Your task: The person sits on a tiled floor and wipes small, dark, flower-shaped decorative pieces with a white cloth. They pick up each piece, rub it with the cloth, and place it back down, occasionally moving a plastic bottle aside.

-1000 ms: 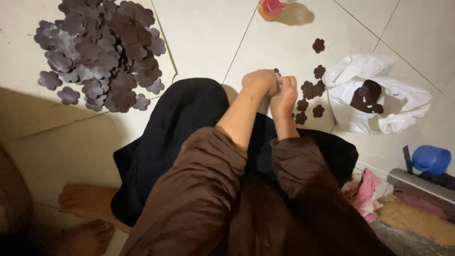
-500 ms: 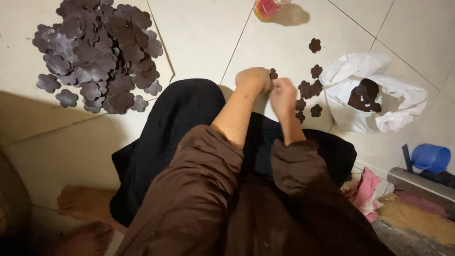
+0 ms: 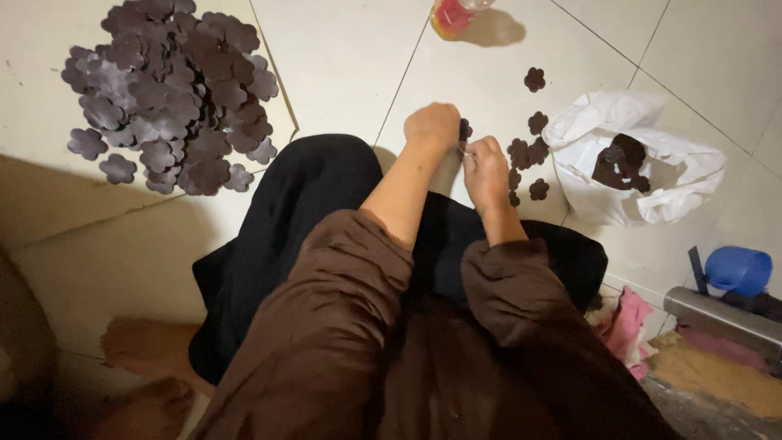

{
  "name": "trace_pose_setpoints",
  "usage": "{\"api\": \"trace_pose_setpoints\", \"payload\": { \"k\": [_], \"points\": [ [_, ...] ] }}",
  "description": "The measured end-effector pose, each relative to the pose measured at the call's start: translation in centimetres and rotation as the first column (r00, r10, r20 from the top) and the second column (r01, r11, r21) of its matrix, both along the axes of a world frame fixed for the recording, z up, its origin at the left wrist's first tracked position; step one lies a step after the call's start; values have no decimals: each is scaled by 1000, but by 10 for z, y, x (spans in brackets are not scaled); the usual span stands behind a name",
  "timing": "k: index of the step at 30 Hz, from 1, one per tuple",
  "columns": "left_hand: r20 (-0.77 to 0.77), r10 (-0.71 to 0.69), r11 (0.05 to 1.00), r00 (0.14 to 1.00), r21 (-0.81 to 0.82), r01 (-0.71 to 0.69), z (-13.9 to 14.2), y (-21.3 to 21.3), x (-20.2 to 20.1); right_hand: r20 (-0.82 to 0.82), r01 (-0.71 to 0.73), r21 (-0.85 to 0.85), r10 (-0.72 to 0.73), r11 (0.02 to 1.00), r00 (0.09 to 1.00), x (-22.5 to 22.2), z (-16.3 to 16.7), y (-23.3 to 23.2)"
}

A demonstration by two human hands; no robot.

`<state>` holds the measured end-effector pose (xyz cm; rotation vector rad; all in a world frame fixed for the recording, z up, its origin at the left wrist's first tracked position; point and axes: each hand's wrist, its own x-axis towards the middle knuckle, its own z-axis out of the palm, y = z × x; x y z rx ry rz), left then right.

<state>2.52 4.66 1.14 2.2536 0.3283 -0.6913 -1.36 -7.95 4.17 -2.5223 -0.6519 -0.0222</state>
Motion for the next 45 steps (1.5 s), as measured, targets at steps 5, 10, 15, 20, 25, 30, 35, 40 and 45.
{"api": "trace_pose_setpoints", "payload": {
  "k": [5,10,15,20,25,30,35,40,45],
  "points": [
    [444,-114,957,889,290,-23,-1,-6,-4,-196,147,207,-106,967,975,-4,-2,-20],
    [557,-200,916,806,398,-47,-4,-18,-14,-525,481,445,-215,756,823,-15,-2,-39],
    [515,-123,958,848,283,-33,-6,-15,-16,-580,573,526,-228,628,782,-15,1,-37],
    [547,-15,983,837,160,-87,-5,-13,-20,-628,637,485,-268,599,730,-15,6,-33],
    [699,346,932,626,-330,-147,22,-10,-17,-697,724,461,-296,513,653,-18,9,-36],
    [887,427,897,177,-440,39,81,13,-35,-701,731,484,-286,482,653,-16,7,-36],
    [944,316,948,-89,-318,-7,115,51,-74,-698,740,466,-312,485,644,-11,-3,-42],
    [963,257,950,-86,-268,-160,104,89,-102,-693,720,487,-283,494,663,-8,-15,-53],
    [892,448,794,56,-369,-484,63,164,-116,-684,700,522,-252,486,685,-7,-22,-61]
  ]
}}
